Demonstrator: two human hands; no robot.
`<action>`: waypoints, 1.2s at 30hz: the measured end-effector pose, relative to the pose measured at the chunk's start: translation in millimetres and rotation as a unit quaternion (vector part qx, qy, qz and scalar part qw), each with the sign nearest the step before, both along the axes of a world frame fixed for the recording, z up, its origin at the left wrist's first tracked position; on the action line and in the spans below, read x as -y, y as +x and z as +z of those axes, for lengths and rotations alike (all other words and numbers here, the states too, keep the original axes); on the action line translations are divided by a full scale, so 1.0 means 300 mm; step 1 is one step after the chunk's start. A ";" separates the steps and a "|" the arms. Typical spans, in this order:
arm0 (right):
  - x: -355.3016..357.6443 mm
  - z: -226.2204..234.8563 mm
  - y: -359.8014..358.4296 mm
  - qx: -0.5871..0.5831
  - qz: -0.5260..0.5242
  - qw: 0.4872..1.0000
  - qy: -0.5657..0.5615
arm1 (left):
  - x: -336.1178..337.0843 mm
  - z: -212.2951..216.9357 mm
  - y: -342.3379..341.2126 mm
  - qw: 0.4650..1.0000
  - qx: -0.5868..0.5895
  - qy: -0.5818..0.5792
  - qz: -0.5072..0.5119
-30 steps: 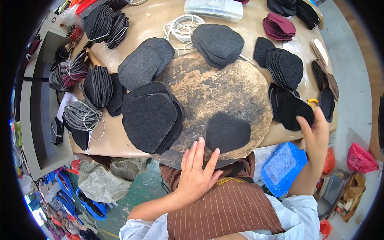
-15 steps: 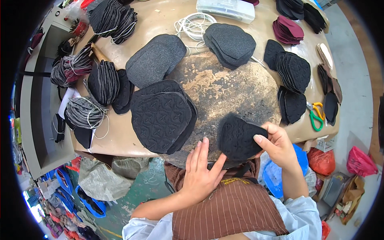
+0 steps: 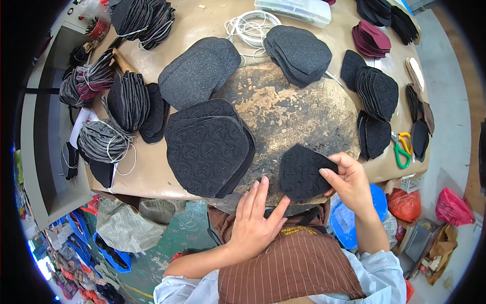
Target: The person repeatedly picks up small black fabric pieces from a table, aligns them, and stacks them into neat piles. They handle the pieces one at a time, occasionally adjusting the stacks and moving them to different positions on the table.
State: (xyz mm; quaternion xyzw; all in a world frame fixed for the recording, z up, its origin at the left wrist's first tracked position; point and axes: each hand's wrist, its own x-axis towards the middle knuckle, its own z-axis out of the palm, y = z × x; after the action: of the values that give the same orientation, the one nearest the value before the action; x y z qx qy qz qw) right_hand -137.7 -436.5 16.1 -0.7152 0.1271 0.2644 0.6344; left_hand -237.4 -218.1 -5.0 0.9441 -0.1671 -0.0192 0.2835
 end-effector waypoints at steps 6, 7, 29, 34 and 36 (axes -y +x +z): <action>0.007 -0.012 -0.006 0.010 -0.002 1.000 0.019 | -0.021 0.009 0.004 1.000 0.003 -0.005 -0.015; 0.007 -0.014 -0.008 0.018 0.000 1.000 0.023 | -0.022 0.009 0.004 1.000 0.003 -0.003 -0.015; 0.000 -0.005 0.005 0.026 0.017 1.000 -0.002 | -0.006 0.021 0.053 0.996 -0.017 -0.063 -0.056; 0.003 -0.012 0.004 0.024 0.018 0.999 -0.014 | 0.015 0.033 0.092 0.993 0.000 0.007 -0.115; 0.006 -0.015 0.005 0.035 0.018 0.999 -0.014 | 0.039 0.034 0.116 0.988 0.000 0.066 -0.143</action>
State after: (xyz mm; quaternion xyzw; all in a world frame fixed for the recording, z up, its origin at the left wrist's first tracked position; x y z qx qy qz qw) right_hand -136.3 -438.2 11.5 -0.7352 0.0958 0.2490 0.6231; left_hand -202.7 -229.9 5.2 0.9271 -0.2985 -0.0708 0.2152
